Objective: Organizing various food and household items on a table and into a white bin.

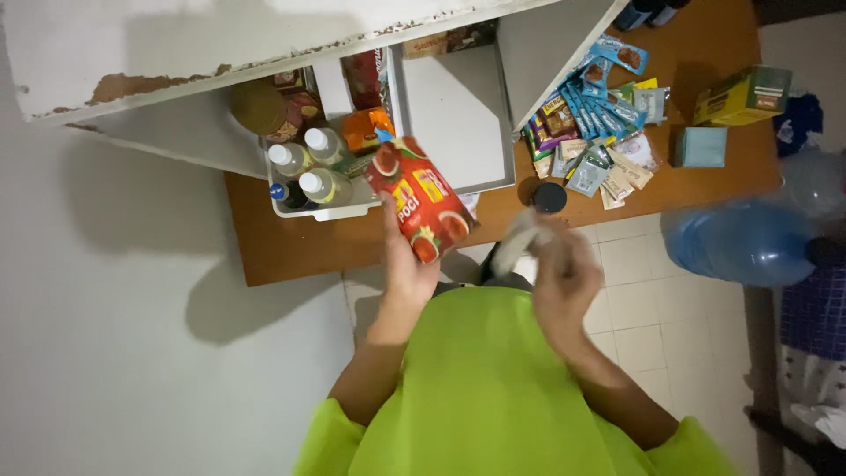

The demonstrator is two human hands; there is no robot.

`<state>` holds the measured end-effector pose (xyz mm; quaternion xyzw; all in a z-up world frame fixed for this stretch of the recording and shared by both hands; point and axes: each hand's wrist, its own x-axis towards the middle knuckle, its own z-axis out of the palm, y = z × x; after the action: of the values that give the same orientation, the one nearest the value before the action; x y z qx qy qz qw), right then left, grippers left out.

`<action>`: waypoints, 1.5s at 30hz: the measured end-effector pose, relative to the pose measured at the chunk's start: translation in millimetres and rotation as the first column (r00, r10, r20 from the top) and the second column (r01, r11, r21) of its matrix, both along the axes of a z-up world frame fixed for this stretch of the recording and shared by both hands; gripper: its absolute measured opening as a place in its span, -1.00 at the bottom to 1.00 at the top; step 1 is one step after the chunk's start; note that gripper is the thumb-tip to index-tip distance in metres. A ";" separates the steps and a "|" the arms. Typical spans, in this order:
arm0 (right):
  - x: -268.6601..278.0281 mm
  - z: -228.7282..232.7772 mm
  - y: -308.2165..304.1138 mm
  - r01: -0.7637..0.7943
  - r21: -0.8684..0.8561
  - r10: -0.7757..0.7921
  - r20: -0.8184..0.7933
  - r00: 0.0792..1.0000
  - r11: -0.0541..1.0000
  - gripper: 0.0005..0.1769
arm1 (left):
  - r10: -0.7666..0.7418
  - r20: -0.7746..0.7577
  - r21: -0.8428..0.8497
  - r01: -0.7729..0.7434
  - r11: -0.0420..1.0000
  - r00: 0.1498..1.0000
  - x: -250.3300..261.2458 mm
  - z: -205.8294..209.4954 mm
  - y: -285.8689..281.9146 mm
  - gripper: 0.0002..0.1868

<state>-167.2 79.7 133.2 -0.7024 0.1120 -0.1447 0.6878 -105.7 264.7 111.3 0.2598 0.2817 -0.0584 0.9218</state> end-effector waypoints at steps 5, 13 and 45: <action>23.7 50.3 11.1 -0.280 -0.289 0.307 0.051 0.950 0.916 -0.63 | -0.120 0.041 0.093 0.116 0.989 0.992 -16.2 -15.6 -23.8 -0.32; 52.0 29.3 19.9 -0.250 -0.117 0.249 -0.025 0.968 0.961 -0.51 | -0.369 0.105 0.099 0.360 0.928 0.923 -30.8 -7.4 -29.5 -0.38; 78.9 -45.8 9.8 0.109 0.136 -0.100 -0.069 0.993 0.985 -0.53 | -0.498 0.146 -0.200 0.519 0.831 0.855 -41.0 48.4 -11.0 -0.27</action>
<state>-88.3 89.5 87.4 -0.6500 0.1795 -0.1507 0.7229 -146.7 253.7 159.7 0.2181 0.1528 -0.3224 0.9084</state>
